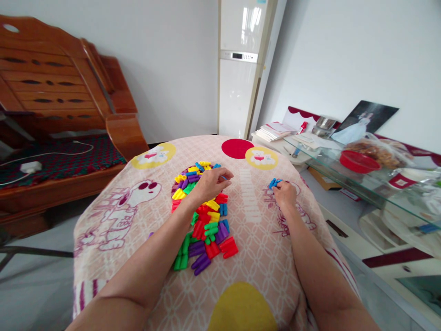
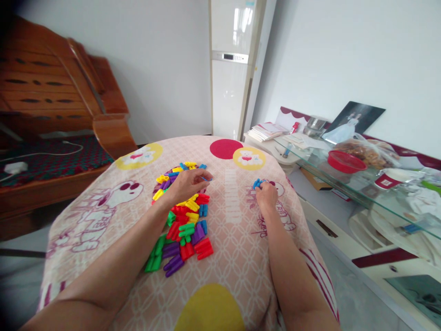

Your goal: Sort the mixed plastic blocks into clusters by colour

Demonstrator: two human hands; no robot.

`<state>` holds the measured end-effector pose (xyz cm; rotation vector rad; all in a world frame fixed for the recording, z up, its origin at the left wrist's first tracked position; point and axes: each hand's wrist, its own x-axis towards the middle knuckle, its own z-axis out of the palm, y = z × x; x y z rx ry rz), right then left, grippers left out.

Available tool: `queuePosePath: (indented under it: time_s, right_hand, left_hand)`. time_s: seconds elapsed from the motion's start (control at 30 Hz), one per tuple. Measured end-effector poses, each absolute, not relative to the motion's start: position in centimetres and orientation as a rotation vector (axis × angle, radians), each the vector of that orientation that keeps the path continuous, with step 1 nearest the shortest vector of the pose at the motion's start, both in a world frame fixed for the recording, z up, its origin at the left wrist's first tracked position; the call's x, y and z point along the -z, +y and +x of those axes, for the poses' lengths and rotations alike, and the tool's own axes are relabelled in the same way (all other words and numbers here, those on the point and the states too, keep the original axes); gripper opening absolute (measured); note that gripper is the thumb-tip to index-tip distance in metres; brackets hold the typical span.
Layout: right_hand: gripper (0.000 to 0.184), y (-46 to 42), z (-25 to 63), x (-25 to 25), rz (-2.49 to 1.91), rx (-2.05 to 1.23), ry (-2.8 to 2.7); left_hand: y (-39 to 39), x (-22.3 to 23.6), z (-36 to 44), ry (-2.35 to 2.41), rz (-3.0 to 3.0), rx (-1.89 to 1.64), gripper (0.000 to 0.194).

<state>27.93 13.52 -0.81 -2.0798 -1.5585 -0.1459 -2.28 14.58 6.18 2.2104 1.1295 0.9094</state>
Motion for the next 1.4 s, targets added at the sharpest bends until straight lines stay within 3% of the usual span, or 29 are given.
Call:
queuePosePath:
  time_s: [0.23, 0.37, 0.63, 0.97, 1.2, 1.4]
  right_hand:
    - [0.022, 12.6, 27.2, 0.0, -2.171, 0.240, -1.564]
    - [0.026, 12.1, 26.5, -0.8, -2.135, 0.231, -1.537]
    - [0.025, 11.9, 25.5, -1.1, -2.113, 0.216, -1.590]
    - [0.024, 11.6, 24.8, -0.8, -1.913, 0.154, -1.637]
    - [0.022, 10.8, 22.9, -1.5, -1.535, -0.259, -1.690]
    - [0.038, 9.1, 20.4, -2.6, -1.299, -0.839, -1.608]
  left_hand:
    - [17.4, -5.1, -6.4, 1.748, 2.291, -0.967, 0.032]
    - [18.7, -4.1, -9.4, 2.048, 2.198, -0.808, 0.039]
    - [19.2, -2.9, -10.6, 1.981, 2.239, -0.506, 0.036]
    - [19.0, -4.2, -10.5, 1.649, 1.983, -0.932, 0.025]
    - [18.1, -5.8, -8.7, 1.276, 1.909, -0.976, 0.030]
    - [14.3, -6.8, -2.4, 1.079, 2.213, -0.882, 0.022]
